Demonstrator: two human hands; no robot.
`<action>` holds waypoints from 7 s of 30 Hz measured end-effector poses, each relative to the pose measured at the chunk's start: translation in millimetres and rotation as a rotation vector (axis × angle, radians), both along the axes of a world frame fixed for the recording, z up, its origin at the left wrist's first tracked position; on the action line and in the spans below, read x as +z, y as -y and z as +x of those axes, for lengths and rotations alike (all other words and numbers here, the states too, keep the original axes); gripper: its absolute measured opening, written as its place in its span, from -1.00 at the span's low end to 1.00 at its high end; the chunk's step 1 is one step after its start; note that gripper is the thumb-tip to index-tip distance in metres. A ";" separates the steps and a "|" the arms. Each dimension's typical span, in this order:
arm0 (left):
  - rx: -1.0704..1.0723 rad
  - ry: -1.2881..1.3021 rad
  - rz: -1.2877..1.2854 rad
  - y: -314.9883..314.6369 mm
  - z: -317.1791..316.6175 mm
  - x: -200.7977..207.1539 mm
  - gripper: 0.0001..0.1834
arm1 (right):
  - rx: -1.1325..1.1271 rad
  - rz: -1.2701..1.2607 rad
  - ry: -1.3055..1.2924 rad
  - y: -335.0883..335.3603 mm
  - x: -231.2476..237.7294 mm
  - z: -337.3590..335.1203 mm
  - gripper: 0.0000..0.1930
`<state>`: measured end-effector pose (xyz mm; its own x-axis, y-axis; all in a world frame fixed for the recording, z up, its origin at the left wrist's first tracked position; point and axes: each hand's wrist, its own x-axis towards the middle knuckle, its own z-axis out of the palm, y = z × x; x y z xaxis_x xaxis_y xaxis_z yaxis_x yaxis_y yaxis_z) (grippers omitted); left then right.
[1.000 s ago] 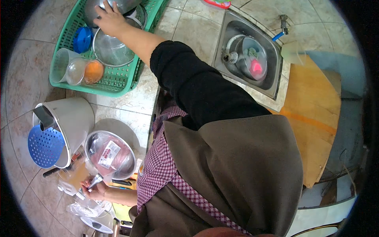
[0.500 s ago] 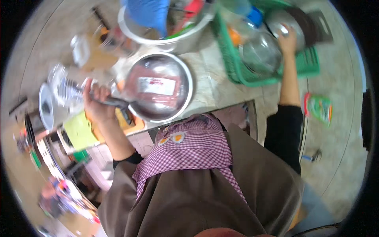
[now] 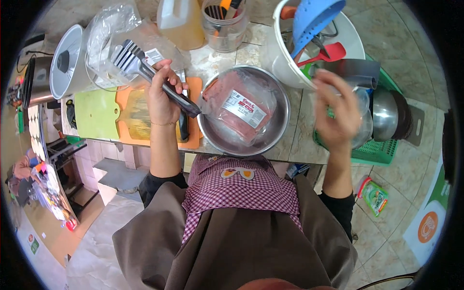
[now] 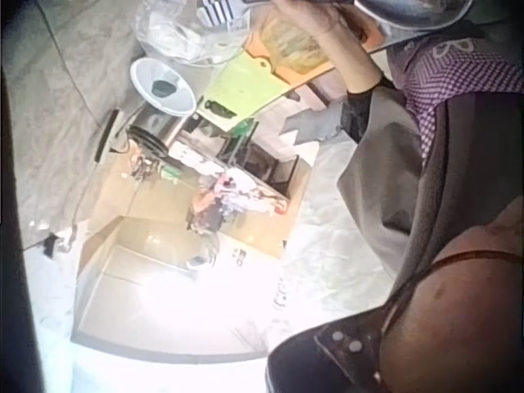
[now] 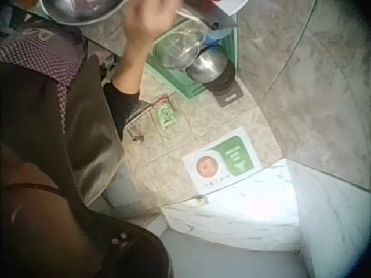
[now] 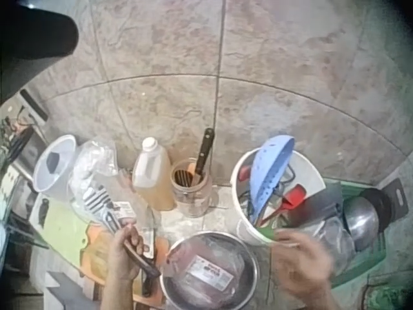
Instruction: The recorder washes various kitchen utensils and bowls in a sink after handling food preparation.
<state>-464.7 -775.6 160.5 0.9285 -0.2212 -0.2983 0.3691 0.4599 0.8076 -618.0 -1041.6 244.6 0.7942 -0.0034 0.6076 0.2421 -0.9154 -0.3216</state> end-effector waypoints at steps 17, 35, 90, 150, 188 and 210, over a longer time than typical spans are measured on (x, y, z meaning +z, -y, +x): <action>-0.038 -0.068 0.098 -7.0 8.0 -11.3 -0.77 | -0.014 -0.068 0.050 -63.4 -110.8 154.2 -0.65; -0.173 0.220 0.287 57.7 18.0 -23.6 -0.61 | -0.131 0.074 -0.007 -106.7 -110.8 74.7 -0.71; -0.193 0.575 0.301 69.1 6.7 -53.3 -0.66 | -0.018 0.106 -0.824 -55.4 -105.0 131.6 -0.63; -0.192 0.748 0.434 55.5 31.8 -67.2 -0.83 | -0.232 0.390 -0.712 -101.7 -25.4 102.3 -0.72; -0.070 0.669 0.612 60.6 49.4 -63.1 -0.84 | -0.271 0.390 -0.440 -101.5 -24.3 53.4 -0.75; -0.069 0.690 0.496 71.9 11.2 -57.6 -0.87 | -0.265 -0.109 -1.010 -78.5 -48.5 123.3 -0.45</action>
<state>-453.5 -847.5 102.9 0.9273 -0.2771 0.2518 -0.2654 -0.0122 0.9640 -494.7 -963.1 196.1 0.9140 -0.2361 -0.3298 -0.3051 -0.9360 -0.1754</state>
